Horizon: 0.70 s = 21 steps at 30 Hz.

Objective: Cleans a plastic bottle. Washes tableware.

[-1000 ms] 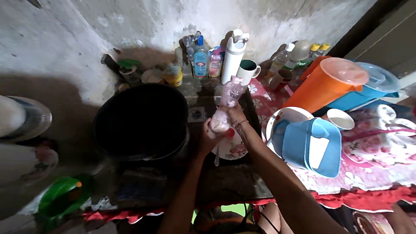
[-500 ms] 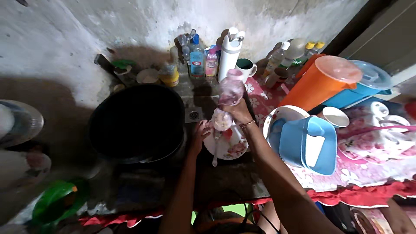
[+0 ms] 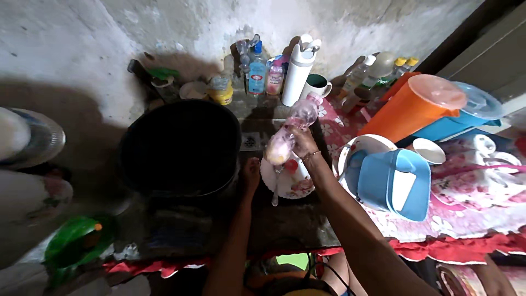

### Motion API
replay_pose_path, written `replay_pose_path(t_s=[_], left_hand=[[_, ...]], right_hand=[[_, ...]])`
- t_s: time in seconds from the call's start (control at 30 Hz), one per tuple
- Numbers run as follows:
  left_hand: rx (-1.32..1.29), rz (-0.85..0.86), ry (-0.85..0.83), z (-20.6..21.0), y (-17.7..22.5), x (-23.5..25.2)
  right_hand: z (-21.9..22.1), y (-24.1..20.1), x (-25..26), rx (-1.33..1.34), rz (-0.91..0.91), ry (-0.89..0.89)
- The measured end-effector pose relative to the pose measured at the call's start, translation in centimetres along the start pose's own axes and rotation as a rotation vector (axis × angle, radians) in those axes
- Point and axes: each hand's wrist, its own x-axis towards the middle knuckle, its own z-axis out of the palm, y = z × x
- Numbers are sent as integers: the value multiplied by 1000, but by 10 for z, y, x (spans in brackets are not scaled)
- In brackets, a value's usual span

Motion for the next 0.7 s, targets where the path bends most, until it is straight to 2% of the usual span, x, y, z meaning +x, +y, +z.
replay_pose_path(t_s=[0.07,0.17,0.27,0.43,0.5,0.57,0.63,0.7], left_hand=[[5,-13,-12,-1,0,-1],[-16,-33,8,-2,3,3],[-34,-39,11,1,-2,-1],[-60,-28,35,3,-3,0],[-153,14,22,4,-6,-3],[-240,92,-7,7,-5,-2],[-317,116,-68,12,15,-10],[-369,187,-35,19,28,-8]], right_hand=[[1,5,4,-33,-59,43],[2,-3,-1,-15,23,-12],[1,6,6,-23,-26,63],[-2,4,4,58,52,-23],[-2,8,5,-44,8,27],[3,3,-3,-137,63,14],[11,-2,-17,-144,119,50],[18,-8,-28,-116,124,35]])
